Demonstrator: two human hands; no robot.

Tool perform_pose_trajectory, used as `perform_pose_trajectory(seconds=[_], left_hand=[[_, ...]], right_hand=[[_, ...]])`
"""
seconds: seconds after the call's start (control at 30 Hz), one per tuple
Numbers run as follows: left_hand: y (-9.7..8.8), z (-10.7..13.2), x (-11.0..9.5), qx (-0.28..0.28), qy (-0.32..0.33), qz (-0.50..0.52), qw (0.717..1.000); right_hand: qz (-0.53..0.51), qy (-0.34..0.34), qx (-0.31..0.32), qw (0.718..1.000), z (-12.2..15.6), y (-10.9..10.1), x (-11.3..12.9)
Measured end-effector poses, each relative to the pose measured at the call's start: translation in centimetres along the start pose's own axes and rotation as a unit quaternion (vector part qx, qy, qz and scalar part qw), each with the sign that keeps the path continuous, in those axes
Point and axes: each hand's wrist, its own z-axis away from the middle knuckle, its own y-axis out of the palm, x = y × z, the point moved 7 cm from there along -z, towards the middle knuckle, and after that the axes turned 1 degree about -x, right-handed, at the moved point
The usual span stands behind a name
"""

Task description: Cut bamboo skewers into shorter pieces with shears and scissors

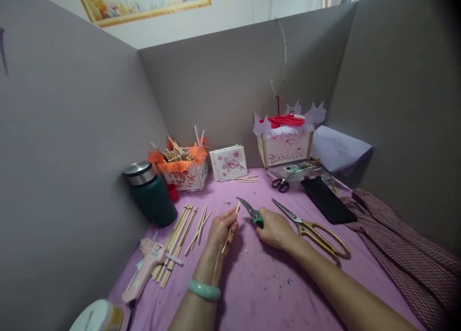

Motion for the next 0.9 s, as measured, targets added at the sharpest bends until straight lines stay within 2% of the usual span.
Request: perform_pose_trajectory(seconds=[0.2,0.43,0.63,0.9], left_hand=[[0.22,-0.08,-0.19,0.007,0.020,-0.011,1.000],[0.20,-0.30,0.06,0.011,0.025,-0.022,0.999],[0.76,-0.12,-0.15,0.029,0.041,-0.018,0.999],[0.55,-0.23,0.12,0.006,0.040,-0.035,0.999]], right_hand=[[-0.044,-0.034,-0.047,0.997,0.53,-0.40,0.24],[-0.038,-0.017,-0.043,0.998,0.85,-0.72,0.48],[-0.050,-0.030,-0.038,0.998,0.83,-0.92,0.43],[-0.038,-0.035,-0.025,0.998,0.85,-1.02,0.75]])
